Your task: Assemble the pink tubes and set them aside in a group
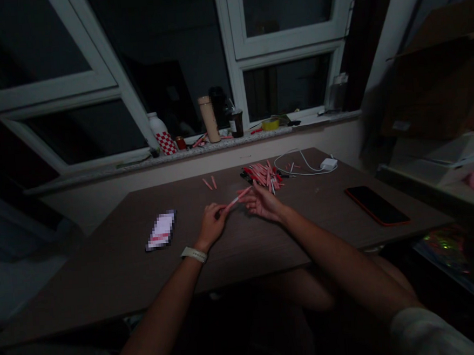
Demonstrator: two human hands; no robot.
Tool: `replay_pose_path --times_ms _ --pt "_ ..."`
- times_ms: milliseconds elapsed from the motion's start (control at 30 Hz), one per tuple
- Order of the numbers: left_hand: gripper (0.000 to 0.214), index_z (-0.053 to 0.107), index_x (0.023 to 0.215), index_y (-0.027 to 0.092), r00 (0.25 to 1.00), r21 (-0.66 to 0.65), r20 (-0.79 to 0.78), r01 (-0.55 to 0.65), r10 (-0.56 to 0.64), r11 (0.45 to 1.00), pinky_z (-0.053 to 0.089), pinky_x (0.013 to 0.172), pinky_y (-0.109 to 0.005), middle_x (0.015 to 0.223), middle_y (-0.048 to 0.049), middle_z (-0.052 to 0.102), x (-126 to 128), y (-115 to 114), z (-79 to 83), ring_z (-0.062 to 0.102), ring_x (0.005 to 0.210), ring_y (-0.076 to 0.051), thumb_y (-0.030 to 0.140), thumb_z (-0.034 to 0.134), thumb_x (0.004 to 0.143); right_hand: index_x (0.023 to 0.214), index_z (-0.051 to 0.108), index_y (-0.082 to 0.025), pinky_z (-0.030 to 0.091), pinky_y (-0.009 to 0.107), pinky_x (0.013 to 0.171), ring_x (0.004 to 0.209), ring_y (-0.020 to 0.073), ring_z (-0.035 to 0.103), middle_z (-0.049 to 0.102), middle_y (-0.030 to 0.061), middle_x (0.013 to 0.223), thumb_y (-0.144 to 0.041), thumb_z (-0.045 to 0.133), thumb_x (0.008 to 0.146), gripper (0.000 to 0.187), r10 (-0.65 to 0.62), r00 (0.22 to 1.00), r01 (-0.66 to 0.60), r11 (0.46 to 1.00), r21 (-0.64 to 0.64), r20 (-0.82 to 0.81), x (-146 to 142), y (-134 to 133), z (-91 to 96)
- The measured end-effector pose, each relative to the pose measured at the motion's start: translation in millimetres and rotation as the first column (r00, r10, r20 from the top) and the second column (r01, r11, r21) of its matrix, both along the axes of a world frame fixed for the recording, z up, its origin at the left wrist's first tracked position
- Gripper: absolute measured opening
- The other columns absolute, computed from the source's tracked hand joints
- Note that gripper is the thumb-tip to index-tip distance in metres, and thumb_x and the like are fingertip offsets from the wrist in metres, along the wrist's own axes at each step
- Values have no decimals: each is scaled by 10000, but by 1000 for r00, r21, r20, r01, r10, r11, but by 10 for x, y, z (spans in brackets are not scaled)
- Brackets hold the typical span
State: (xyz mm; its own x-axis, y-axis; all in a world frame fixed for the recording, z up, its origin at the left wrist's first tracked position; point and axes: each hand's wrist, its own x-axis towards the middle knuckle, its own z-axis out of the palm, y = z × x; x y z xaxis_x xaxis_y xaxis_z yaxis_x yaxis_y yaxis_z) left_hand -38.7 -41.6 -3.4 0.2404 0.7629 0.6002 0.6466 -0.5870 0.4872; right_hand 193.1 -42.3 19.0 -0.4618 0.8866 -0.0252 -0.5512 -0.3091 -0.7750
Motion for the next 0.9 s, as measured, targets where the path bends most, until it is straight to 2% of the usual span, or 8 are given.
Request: replay_pose_path --times_ms 167,300,400,467,533,600,733,900 --pt "357 744 986 157 990 -174 19 -136 142 975 465 662 -297 811 -73 725 -65 257 -32 644 726 -206 451 552 922 1084 682 -169 435 174 461 527 87 604 764 74 918 -534 464 1012 431 -146 974 147 989 9 175 -45 21 -63" --pt "328 730 863 164 967 -210 -82 -253 240 945 476 661 -305 795 -101 736 -25 569 64 680 730 -226 427 542 920 1013 683 -162 383 162 425 491 72 544 746 64 860 -510 558 973 372 -206 932 202 978 44 299 -88 56 -151" --pt "352 742 969 151 923 -251 -234 -360 304 899 512 754 -353 941 -169 752 68 826 142 714 859 -284 417 512 940 978 674 -161 361 165 416 479 70 514 716 41 785 -491 601 952 338 -227 918 207 974 94 326 -117 70 -202" --pt "409 718 1161 125 920 -274 -257 -363 296 891 518 838 -417 1103 -228 729 134 994 169 705 990 -352 404 527 930 955 668 -159 356 171 418 473 70 504 696 25 748 -482 622 937 327 -240 911 211 970 121 337 -128 76 -222" --pt "583 509 1471 151 890 -232 -352 -382 289 895 497 946 -474 1399 -242 588 192 1152 172 623 1200 -396 380 508 934 934 663 -157 358 180 425 465 67 492 686 14 729 -487 656 908 331 -245 903 210 968 136 352 -132 83 -234" --pt "695 329 1582 158 848 -184 -427 -420 312 889 455 1025 -518 1570 -226 401 237 1297 155 466 1377 -427 366 483 937 916 660 -154 347 188 425 456 65 479 679 6 706 -496 695 869 347 -256 896 217 966 144 364 -133 94 -245" --pt "666 397 1537 57 770 -126 -514 -504 378 855 406 1054 -575 1569 -252 385 283 1542 108 257 1481 -473 350 427 939 917 669 -152 336 197 434 458 64 475 682 -2 690 -492 715 824 356 -265 887 217 962 164 379 -135 119 -279" --pt "674 408 1516 8 729 -102 -550 -544 408 833 340 1073 -572 1509 -307 439 255 1759 108 340 1438 -482 327 433 923 920 682 -157 321 199 433 464 67 466 687 -3 691 -464 722 794 334 -275 879 213 957 196 390 -148 132 -313"
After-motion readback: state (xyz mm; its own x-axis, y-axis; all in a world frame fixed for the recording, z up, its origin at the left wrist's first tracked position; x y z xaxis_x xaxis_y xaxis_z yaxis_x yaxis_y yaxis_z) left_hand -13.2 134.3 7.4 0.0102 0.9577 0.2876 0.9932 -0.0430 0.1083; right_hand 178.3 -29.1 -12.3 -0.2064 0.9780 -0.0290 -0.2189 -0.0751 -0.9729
